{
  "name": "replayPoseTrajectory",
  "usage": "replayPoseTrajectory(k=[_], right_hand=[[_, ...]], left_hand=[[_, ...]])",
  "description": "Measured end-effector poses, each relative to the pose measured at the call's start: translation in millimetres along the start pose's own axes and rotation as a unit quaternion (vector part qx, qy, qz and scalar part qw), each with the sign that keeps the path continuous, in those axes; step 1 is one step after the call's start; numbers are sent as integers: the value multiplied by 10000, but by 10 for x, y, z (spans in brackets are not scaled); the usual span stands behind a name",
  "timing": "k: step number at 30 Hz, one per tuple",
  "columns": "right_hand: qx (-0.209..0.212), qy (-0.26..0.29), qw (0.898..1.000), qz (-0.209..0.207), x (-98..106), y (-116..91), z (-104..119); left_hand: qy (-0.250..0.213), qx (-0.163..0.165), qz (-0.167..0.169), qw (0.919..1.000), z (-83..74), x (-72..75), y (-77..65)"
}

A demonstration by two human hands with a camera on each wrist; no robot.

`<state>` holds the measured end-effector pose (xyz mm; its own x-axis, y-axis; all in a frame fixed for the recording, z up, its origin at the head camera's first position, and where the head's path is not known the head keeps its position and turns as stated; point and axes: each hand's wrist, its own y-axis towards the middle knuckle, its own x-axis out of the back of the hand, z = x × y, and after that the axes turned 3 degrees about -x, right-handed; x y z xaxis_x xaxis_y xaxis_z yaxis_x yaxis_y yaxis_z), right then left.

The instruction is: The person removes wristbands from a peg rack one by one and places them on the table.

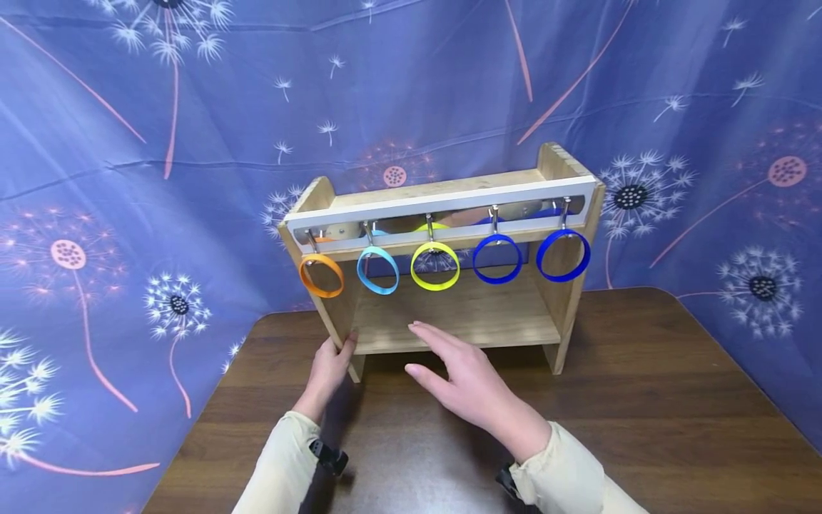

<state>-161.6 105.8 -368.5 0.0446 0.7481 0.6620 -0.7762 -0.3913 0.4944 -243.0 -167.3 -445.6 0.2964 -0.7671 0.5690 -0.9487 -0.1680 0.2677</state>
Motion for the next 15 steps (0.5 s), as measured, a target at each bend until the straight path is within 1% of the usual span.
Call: replayPoseTrajectory(k=[5,10,15], right_hand=[[127,150,9998,-25,-34,102,51],[139,505,9986,55,-32,241,138],[181,565,9982,39,-43,371,237]], left_hand=[[25,34,52,10000,12,-9,-4],[-25,81,8,10000,8,-9,7],[-14,90,-6,10000,-11,-3,5]])
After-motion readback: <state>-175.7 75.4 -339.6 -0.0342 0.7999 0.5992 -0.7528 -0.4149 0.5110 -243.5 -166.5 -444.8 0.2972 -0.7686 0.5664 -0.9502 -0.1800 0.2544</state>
